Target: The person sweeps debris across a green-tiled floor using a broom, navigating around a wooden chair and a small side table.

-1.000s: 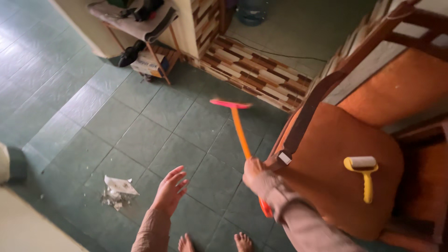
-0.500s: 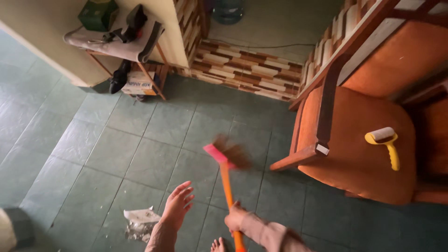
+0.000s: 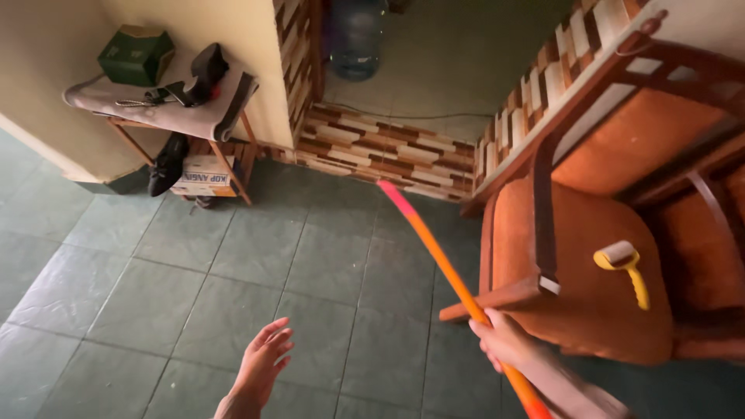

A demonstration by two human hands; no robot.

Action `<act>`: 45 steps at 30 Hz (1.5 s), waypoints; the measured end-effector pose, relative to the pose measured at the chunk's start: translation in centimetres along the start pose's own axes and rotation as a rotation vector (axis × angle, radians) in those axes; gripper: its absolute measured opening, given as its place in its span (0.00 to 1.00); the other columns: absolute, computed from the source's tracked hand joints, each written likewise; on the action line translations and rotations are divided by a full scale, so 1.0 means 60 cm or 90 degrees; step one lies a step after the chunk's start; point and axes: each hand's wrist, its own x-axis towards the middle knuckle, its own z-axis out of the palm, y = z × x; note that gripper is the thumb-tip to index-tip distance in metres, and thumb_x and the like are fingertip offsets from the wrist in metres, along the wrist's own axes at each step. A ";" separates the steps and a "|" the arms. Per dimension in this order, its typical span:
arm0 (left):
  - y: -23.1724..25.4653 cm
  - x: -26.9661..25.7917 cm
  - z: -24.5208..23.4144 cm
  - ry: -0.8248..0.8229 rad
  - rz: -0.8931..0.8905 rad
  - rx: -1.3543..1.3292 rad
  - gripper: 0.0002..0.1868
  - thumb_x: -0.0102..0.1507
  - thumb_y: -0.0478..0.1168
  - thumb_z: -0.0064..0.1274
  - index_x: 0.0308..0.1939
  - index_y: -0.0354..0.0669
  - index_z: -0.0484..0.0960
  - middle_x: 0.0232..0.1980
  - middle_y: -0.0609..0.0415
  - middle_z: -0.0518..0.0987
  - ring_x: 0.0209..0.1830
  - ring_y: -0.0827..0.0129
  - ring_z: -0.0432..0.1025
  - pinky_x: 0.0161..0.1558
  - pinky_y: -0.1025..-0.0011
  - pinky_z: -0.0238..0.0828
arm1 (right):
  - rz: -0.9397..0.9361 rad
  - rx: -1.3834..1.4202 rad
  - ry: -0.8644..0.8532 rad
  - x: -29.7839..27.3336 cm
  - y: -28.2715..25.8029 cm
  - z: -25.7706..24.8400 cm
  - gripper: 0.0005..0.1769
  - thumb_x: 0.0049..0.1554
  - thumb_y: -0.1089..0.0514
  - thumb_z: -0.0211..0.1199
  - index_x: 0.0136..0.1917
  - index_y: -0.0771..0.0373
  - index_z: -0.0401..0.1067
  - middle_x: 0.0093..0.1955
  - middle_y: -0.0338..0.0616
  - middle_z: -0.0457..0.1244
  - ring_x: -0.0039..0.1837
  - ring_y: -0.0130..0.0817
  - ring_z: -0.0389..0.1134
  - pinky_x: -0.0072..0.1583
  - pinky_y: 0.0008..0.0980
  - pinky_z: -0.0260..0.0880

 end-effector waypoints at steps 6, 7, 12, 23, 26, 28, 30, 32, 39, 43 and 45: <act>0.014 0.050 -0.039 0.011 0.011 -0.016 0.23 0.64 0.44 0.54 0.64 0.55 0.79 0.59 0.60 0.78 0.56 0.69 0.71 0.61 0.63 0.65 | -0.179 0.258 0.042 0.132 -0.056 0.103 0.19 0.67 0.46 0.59 0.48 0.64 0.60 0.35 0.38 0.57 0.32 0.25 0.59 0.35 0.30 0.61; 0.013 0.056 -0.046 0.016 0.007 -0.018 0.23 0.64 0.44 0.54 0.64 0.55 0.79 0.59 0.60 0.78 0.56 0.69 0.71 0.61 0.63 0.65 | -0.143 0.275 0.064 0.159 -0.059 0.135 0.18 0.65 0.47 0.59 0.47 0.63 0.60 0.35 0.40 0.57 0.31 0.27 0.59 0.34 0.32 0.62; -0.024 0.094 -0.079 0.020 0.013 -0.042 0.22 0.64 0.43 0.56 0.63 0.54 0.80 0.55 0.60 0.77 0.53 0.71 0.70 0.58 0.63 0.63 | 0.091 -0.171 0.118 0.210 0.062 0.323 0.08 0.64 0.53 0.51 0.55 0.55 0.65 0.36 0.46 0.62 0.32 0.39 0.65 0.34 0.40 0.65; 0.020 0.105 -0.063 0.012 0.006 -0.070 0.22 0.63 0.44 0.56 0.62 0.56 0.79 0.54 0.62 0.78 0.52 0.71 0.70 0.58 0.63 0.64 | 0.102 0.129 -0.140 -0.018 0.003 0.144 0.25 0.59 0.53 0.66 0.68 0.54 0.66 0.29 0.38 0.58 0.28 0.23 0.54 0.30 0.25 0.52; 0.047 0.093 -0.059 0.021 0.010 -0.073 0.22 0.63 0.44 0.57 0.62 0.55 0.80 0.54 0.61 0.77 0.52 0.71 0.70 0.58 0.63 0.64 | 0.050 -0.047 -0.072 0.006 -0.015 0.152 0.21 0.62 0.47 0.62 0.67 0.49 0.68 0.26 0.41 0.57 0.24 0.27 0.51 0.27 0.31 0.53; 0.058 0.088 -0.064 0.024 0.009 -0.082 0.22 0.63 0.44 0.56 0.62 0.55 0.79 0.54 0.62 0.77 0.52 0.71 0.70 0.58 0.63 0.64 | -0.037 -0.118 0.062 0.092 -0.011 0.182 0.17 0.61 0.53 0.60 0.58 0.66 0.70 0.27 0.48 0.59 0.23 0.38 0.59 0.27 0.40 0.59; 0.059 0.086 -0.071 0.001 0.039 -0.102 0.22 0.62 0.44 0.56 0.61 0.56 0.80 0.56 0.63 0.77 0.52 0.72 0.70 0.58 0.64 0.65 | -0.329 -0.394 0.258 0.201 -0.017 0.207 0.19 0.52 0.49 0.73 0.49 0.63 0.73 0.31 0.47 0.67 0.32 0.40 0.67 0.33 0.41 0.67; 0.053 0.083 -0.078 0.003 0.043 -0.110 0.22 0.62 0.44 0.57 0.61 0.56 0.79 0.56 0.63 0.77 0.51 0.71 0.70 0.58 0.64 0.65 | -0.028 -0.297 0.188 0.300 -0.042 0.243 0.11 0.56 0.58 0.63 0.43 0.71 0.74 0.29 0.52 0.69 0.29 0.42 0.72 0.35 0.42 0.74; -0.008 0.087 -0.138 0.031 0.039 -0.098 0.23 0.60 0.44 0.59 0.61 0.56 0.80 0.53 0.63 0.79 0.50 0.72 0.71 0.54 0.64 0.64 | -0.108 -0.164 0.136 0.464 -0.158 0.422 0.12 0.58 0.57 0.63 0.43 0.71 0.73 0.30 0.52 0.68 0.30 0.43 0.71 0.36 0.42 0.74; -0.066 0.109 -0.201 0.068 0.014 -0.078 0.23 0.61 0.45 0.59 0.61 0.57 0.80 0.51 0.65 0.79 0.48 0.74 0.72 0.52 0.66 0.64 | -0.169 -0.210 0.105 0.497 -0.237 0.521 0.13 0.57 0.57 0.64 0.45 0.72 0.74 0.32 0.52 0.69 0.32 0.43 0.73 0.38 0.40 0.77; -0.099 0.124 -0.237 0.090 -0.010 -0.085 0.22 0.61 0.44 0.60 0.61 0.57 0.82 0.49 0.65 0.80 0.43 0.76 0.72 0.50 0.67 0.64 | -0.175 -0.226 0.100 0.501 -0.245 0.558 0.12 0.57 0.57 0.63 0.48 0.70 0.72 0.31 0.51 0.67 0.31 0.42 0.72 0.37 0.40 0.75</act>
